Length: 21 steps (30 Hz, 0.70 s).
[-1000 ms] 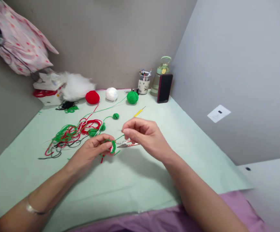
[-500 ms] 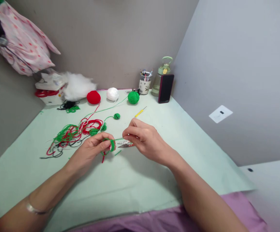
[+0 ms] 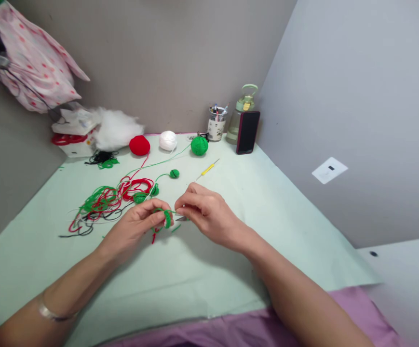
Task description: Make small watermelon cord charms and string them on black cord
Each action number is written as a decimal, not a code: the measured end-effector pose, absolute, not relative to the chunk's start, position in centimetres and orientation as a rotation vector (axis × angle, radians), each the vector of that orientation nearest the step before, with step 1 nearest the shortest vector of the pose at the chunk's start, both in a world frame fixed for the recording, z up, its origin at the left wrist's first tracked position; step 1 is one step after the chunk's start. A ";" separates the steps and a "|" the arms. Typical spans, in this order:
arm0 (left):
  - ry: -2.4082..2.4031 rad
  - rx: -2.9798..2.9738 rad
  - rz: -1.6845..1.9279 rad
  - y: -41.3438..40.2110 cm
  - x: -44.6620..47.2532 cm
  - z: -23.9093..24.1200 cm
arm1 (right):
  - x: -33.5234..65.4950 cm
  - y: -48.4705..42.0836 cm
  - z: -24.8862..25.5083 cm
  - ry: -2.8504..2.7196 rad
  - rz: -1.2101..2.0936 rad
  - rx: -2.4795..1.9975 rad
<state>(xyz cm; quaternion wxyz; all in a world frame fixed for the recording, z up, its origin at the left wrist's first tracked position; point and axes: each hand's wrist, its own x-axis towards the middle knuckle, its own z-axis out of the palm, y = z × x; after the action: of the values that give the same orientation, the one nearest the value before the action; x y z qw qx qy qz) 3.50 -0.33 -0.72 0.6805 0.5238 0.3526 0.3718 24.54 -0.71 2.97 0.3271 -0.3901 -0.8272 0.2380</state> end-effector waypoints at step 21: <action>0.839 1.152 0.823 -0.3 3.9 -1.5 | 23.6 -0.9 1.6 -2.146 0.690 -1.175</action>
<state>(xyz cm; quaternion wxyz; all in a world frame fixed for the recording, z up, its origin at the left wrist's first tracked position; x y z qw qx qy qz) 3.86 -0.30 -1.46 0.6801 0.5132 0.3738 0.3666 23.60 -0.88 1.63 0.2952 -0.4416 -0.8066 0.2592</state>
